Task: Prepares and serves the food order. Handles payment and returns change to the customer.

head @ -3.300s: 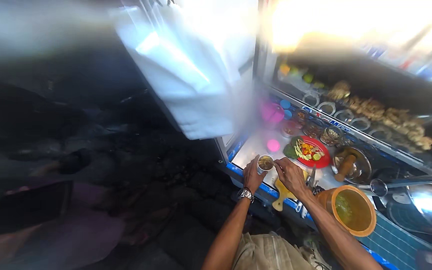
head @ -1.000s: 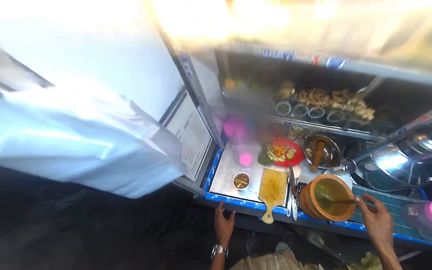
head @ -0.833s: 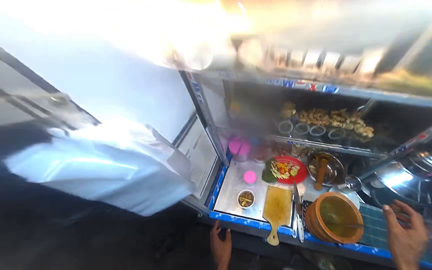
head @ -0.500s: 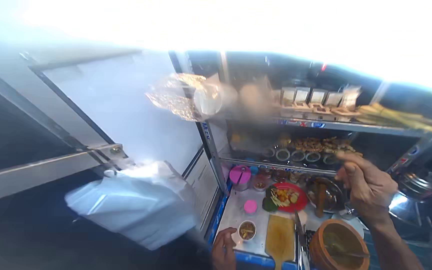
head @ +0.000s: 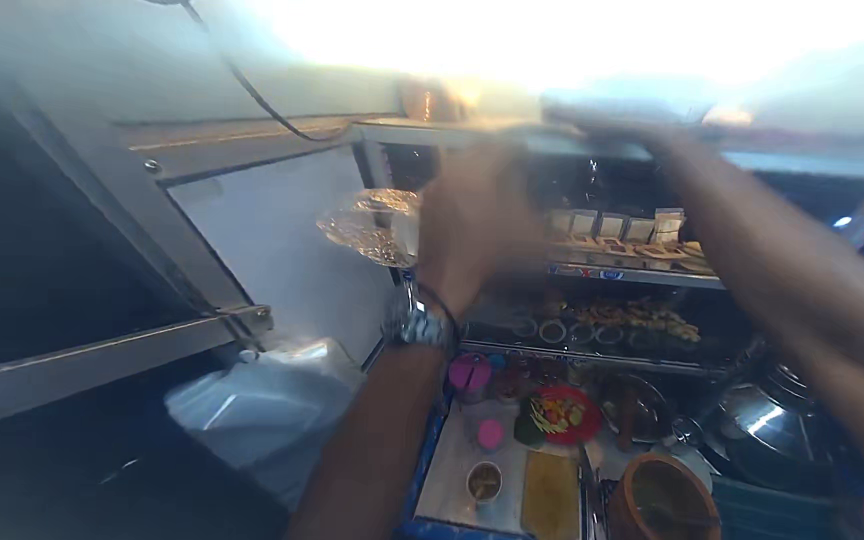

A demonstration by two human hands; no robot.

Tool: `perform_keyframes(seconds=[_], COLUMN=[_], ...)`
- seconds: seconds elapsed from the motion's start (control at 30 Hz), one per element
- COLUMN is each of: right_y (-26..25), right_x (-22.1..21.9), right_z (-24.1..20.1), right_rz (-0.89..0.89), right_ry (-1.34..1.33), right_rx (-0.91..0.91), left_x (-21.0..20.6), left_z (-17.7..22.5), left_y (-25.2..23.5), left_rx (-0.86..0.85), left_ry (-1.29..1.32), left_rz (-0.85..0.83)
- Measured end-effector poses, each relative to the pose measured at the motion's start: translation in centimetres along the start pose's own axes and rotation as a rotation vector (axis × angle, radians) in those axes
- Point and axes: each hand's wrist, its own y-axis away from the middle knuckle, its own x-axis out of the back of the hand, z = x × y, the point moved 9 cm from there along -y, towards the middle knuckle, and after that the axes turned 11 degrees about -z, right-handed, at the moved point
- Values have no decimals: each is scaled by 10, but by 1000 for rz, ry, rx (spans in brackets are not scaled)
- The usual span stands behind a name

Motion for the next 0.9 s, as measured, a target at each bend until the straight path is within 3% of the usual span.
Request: perform_keyframes(seconds=[0.13,0.33,0.47,0.73,0.9], right_y=[-19,-25,-16,-13,-13], right_x=[-2,-5,-4,5,-4], right_z=[3,4,-1,-1,-17], right_rz=[-11,-35,-62,44,-9], right_ry=[18,39,30,-2,245], right_rx=[7,18,-8,-25,-74], left_x=[11,-9,-26,-41,-43], left_z=[-37,-72,-77,-82,-86], left_y=[-65,-117,-136,-152,-157], left_rx=[124,185,160,121,163], left_ry=[-77,-119,-63,35,-26], left_rz=[-88,-204,-242,-253,-222])
